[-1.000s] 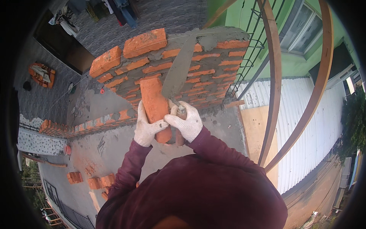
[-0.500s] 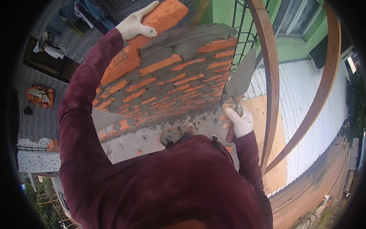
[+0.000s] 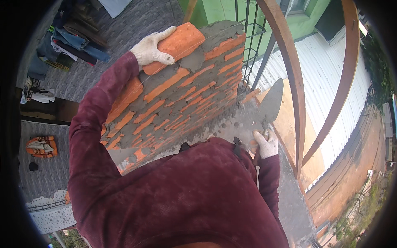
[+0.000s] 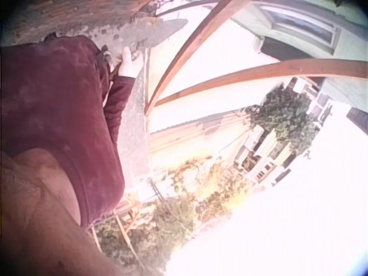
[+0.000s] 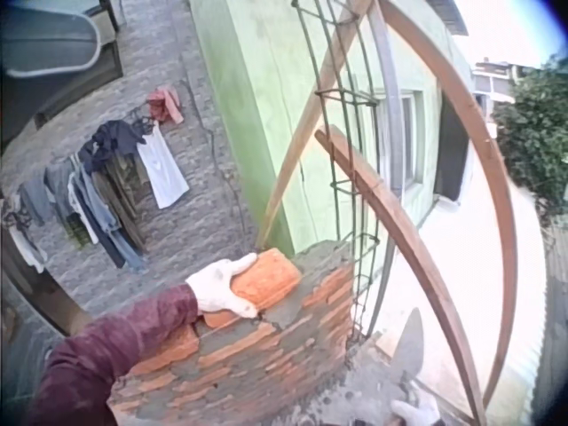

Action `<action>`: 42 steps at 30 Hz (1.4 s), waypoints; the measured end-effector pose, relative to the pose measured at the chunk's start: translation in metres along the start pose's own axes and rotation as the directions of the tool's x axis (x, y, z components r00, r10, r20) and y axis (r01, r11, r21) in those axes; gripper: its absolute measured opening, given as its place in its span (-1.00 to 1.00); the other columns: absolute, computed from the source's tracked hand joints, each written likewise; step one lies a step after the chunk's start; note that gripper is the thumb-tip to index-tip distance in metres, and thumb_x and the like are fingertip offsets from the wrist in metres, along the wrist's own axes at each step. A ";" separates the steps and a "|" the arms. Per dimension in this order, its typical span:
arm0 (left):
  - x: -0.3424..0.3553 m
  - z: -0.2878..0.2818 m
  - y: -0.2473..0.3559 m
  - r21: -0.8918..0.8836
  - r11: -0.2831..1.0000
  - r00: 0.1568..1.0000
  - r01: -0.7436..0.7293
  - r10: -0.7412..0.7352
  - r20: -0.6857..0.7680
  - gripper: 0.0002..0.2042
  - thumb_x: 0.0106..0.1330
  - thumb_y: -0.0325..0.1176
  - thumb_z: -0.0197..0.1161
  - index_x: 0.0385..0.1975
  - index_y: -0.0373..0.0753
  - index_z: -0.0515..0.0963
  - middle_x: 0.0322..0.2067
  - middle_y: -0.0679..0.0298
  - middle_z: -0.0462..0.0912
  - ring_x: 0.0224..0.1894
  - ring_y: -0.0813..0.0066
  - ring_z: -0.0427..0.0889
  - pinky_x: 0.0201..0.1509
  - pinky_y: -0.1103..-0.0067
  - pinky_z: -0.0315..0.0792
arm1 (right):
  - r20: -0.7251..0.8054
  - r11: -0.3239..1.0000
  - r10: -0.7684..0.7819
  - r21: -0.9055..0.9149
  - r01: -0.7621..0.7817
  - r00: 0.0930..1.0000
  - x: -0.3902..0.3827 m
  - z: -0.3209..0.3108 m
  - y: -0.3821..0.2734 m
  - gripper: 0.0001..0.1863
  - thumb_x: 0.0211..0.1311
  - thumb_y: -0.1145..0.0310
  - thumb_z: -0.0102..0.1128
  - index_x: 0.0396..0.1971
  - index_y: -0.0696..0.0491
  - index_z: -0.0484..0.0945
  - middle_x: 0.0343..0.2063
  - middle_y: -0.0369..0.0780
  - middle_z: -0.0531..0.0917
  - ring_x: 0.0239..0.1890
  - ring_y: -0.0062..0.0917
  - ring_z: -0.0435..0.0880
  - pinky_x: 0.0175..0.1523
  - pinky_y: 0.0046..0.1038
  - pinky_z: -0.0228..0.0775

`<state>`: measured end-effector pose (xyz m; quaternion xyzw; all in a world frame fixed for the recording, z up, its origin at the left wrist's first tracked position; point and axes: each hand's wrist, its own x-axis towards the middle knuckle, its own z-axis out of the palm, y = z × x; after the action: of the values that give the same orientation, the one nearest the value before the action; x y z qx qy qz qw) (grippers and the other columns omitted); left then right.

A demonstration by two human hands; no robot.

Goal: The person scoops mortar from a bucket with a trowel, spreads it on a brick wall, places bricks, and taps them into alignment. The person repeats this cycle, adding mortar and bricks to extend the wall.

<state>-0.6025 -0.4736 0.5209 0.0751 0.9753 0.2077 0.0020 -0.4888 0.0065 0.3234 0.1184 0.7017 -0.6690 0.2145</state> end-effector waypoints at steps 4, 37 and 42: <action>0.001 0.010 -0.004 0.023 1.000 0.999 0.011 -0.010 -0.041 0.25 -0.19 0.22 0.65 0.56 -0.15 0.16 0.26 -0.10 0.53 0.30 -0.01 0.52 0.43 0.33 0.36 | 0.044 0.998 -0.055 -0.008 0.056 0.997 0.005 0.017 -0.008 -0.69 0.23 0.34 0.35 -0.13 0.21 0.58 -0.49 -0.14 0.68 -0.67 -0.56 0.59 -0.58 -0.54 0.40; -0.051 0.005 -0.041 -0.181 0.945 0.957 0.272 -0.284 -0.049 -0.21 0.29 0.32 0.29 0.28 -0.28 0.55 0.07 0.02 0.69 0.13 0.16 0.67 0.29 0.36 0.47 | 0.764 -0.194 -0.502 -0.556 0.808 0.405 0.046 0.207 -0.287 -0.50 0.61 0.07 -0.07 0.24 0.17 0.44 -0.17 0.05 0.72 -0.19 -0.19 0.78 -0.04 -0.30 0.63; -0.055 0.004 -0.047 -0.192 0.941 0.957 0.279 -0.289 -0.025 -0.22 0.28 0.31 0.31 0.27 -0.28 0.55 0.05 0.00 0.70 0.12 0.16 0.68 0.28 0.34 0.47 | 0.811 -0.216 -0.525 -0.421 0.881 0.259 0.040 0.224 -0.314 -0.56 0.63 0.17 -0.08 0.25 0.17 0.42 -0.38 -0.11 0.62 -0.42 -0.48 0.73 -0.33 -0.54 0.62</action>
<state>-0.5548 -0.5229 0.4965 -0.0722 0.9519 0.2974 0.0133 -0.6345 -0.2442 0.5813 -0.5646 0.8002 -0.1860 -0.0794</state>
